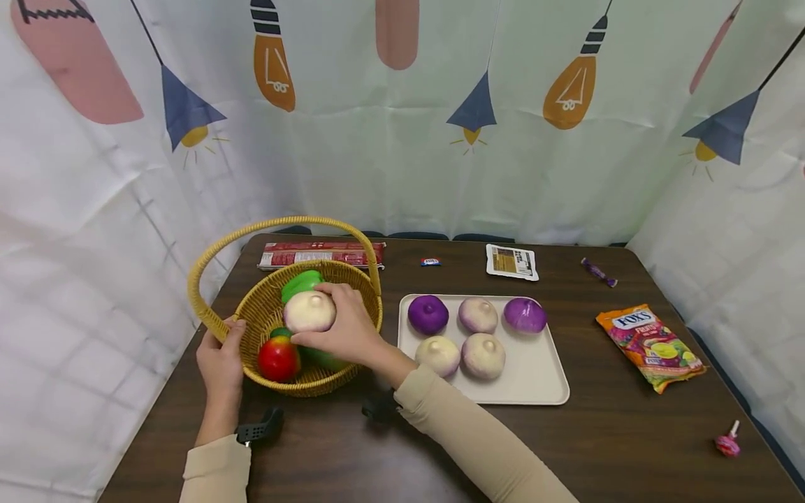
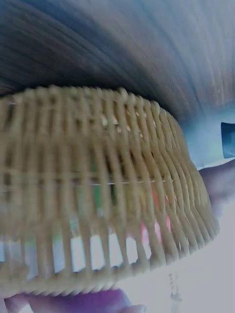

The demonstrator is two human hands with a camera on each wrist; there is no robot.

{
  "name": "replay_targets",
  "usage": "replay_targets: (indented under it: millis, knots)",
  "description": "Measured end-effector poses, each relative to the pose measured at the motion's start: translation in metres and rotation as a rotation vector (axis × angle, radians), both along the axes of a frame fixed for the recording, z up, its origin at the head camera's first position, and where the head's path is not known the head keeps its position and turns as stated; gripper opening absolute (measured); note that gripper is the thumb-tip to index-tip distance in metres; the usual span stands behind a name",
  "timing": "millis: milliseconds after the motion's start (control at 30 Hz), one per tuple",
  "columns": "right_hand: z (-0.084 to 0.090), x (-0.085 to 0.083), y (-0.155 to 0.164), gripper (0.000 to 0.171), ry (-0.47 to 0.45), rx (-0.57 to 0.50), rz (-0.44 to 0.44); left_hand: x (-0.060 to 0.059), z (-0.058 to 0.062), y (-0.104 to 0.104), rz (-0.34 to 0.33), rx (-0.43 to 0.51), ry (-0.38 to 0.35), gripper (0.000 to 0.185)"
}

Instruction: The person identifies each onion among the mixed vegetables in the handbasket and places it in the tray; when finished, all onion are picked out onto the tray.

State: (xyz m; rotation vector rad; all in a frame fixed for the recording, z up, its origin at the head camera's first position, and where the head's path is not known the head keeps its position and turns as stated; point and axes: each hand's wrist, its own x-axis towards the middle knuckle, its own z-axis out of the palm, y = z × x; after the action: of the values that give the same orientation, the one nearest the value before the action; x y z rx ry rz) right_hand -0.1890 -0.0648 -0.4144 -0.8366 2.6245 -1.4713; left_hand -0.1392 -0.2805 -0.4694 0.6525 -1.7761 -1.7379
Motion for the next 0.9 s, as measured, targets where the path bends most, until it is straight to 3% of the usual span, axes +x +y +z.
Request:
replay_targets:
  millis: [433, 633, 900]
  knots:
    - [0.009, 0.019, 0.083, 0.079, 0.091, -0.094, -0.028, -0.001, 0.001, 0.001, 0.009, 0.053, 0.031, 0.015]
    - [0.012, 0.019, 0.143, 0.077, 0.136, -0.137, -0.135, -0.003, 0.001, 0.001, 0.005, 0.05, 0.044, 0.017]
    - [-0.008, 0.016, 0.236, 0.08, 0.091, -0.118, -0.32, -0.001, -0.001, 0.001, 0.007, 0.079, 0.041, 0.024]
